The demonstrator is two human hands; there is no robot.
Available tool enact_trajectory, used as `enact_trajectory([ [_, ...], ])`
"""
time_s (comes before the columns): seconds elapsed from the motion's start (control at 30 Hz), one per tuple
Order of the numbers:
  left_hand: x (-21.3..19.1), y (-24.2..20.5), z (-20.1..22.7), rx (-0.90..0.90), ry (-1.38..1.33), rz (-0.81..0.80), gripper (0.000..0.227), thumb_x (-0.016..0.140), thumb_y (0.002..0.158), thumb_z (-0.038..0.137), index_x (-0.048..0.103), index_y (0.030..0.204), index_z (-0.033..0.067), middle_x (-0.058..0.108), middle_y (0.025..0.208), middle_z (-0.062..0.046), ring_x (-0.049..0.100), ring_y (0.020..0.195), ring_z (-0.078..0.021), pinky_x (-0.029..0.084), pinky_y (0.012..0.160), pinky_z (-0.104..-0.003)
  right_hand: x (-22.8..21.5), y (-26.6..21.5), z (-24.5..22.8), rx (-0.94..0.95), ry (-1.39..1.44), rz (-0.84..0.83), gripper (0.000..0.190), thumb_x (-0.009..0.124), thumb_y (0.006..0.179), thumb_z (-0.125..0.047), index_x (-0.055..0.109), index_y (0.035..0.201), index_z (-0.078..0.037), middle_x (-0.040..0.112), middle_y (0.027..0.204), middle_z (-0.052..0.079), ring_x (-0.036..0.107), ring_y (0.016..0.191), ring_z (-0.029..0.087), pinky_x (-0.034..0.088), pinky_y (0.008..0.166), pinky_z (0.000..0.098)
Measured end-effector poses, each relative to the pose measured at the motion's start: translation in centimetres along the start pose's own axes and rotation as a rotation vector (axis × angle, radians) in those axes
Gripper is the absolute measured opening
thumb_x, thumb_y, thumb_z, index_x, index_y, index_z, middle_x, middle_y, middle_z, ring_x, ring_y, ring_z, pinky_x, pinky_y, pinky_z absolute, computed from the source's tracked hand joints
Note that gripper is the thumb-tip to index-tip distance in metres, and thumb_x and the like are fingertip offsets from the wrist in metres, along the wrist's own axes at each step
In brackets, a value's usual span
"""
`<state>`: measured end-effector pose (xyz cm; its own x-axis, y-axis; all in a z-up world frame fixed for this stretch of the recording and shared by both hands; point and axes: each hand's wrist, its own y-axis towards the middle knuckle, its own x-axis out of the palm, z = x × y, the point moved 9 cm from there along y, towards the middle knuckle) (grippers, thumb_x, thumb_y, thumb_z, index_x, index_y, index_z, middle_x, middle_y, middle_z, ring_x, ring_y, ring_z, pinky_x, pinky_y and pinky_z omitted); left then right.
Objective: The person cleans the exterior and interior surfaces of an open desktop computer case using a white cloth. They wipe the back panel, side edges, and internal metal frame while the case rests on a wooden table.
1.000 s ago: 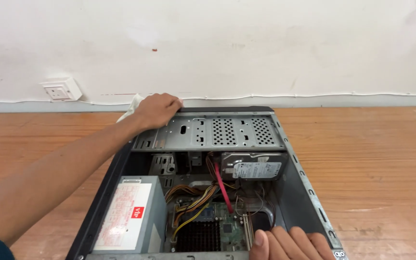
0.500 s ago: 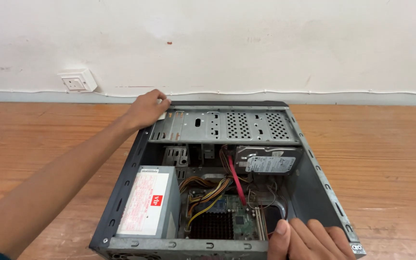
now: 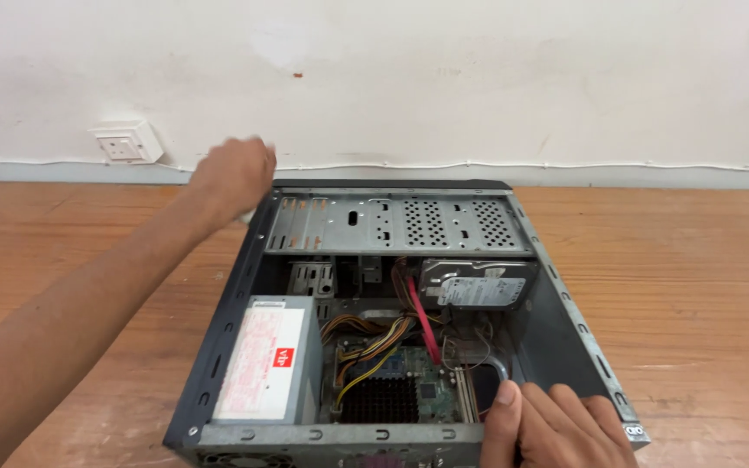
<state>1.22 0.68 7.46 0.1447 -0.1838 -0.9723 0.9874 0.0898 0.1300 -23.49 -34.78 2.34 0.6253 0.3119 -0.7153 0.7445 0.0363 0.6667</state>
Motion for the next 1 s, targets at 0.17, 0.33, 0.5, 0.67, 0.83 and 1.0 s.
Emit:
enact_trajectory([
  [0.17, 2.7, 4.1, 1.5, 0.086, -0.167, 0.083, 0.048, 0.034, 0.110, 0.039, 0.058, 0.107, -0.0024, 0.070, 0.093, -0.029, 0.073, 0.092, -0.0440, 0.057, 0.087, -0.052, -0.2, -0.2, -0.3, -0.062, 0.038, 0.067, 0.046, 0.056, 0.094, -0.010, 0.052, 0.048, -0.015, 0.047, 0.047, -0.001, 0.047, 0.045, 0.012, 0.034, 0.054, 0.0346],
  [0.33, 5.8, 4.8, 6.4, 0.225, -0.022, 0.012, 0.061, 0.031, 0.107, 0.048, 0.071, 0.091, 0.0052, 0.075, 0.093, -0.019, 0.070, 0.097, -0.0435, 0.053, 0.090, -0.055, -1.6, 0.4, -1.7, -0.164, 0.007, 0.194, 0.039, 0.058, 0.083, -0.009, 0.055, 0.044, -0.011, 0.051, 0.044, 0.003, 0.050, 0.042, 0.018, 0.034, 0.046, 0.0373],
  [0.5, 7.8, 6.5, 14.2, 0.431, -0.037, 0.048, 0.054, 0.037, 0.105, 0.046, 0.071, 0.093, 0.0058, 0.073, 0.095, -0.021, 0.068, 0.094, -0.0444, 0.052, 0.088, -0.055, -1.3, 0.1, -1.5, -0.239, -0.014, 0.203, 0.039, 0.056, 0.084, -0.012, 0.051, 0.045, -0.016, 0.051, 0.046, -0.001, 0.050, 0.042, 0.015, 0.034, 0.045, 0.0350],
  [0.67, 10.6, 7.2, 23.6, 0.528, -0.019, -0.156, 0.059, 0.032, 0.106, 0.047, 0.070, 0.091, 0.0054, 0.075, 0.095, -0.018, 0.071, 0.093, -0.0381, 0.052, 0.093, -0.053, -0.9, -0.3, -1.2, -0.251, 0.000, 0.265, 0.042, 0.056, 0.081, -0.012, 0.044, 0.042, -0.019, 0.045, 0.042, -0.003, 0.045, 0.038, 0.012, 0.029, 0.041, 0.0341],
  [0.83, 11.9, 6.6, 31.6, 0.626, -0.034, -0.148, 0.057, 0.032, 0.104, 0.051, 0.074, 0.099, 0.0122, 0.073, 0.105, -0.012, 0.069, 0.102, -0.0343, 0.052, 0.093, -0.051, -0.7, -0.4, -1.4, -0.273, -0.015, 0.278, 0.041, 0.055, 0.083, -0.015, 0.046, 0.044, -0.021, 0.045, 0.042, -0.004, 0.044, 0.038, 0.012, 0.029, 0.041, 0.0327],
  [1.0, 13.3, 6.3, 35.4, 0.667, -0.004, -0.162, 0.055, 0.034, 0.104, 0.050, 0.074, 0.102, 0.0122, 0.075, 0.107, -0.011, 0.069, 0.104, -0.0319, 0.052, 0.093, -0.050, -1.0, -0.4, -1.3, -0.298, -0.011, 0.274, 0.039, 0.055, 0.086, -0.016, 0.049, 0.048, -0.021, 0.046, 0.047, -0.005, 0.046, 0.042, 0.011, 0.031, 0.044, 0.0315],
])
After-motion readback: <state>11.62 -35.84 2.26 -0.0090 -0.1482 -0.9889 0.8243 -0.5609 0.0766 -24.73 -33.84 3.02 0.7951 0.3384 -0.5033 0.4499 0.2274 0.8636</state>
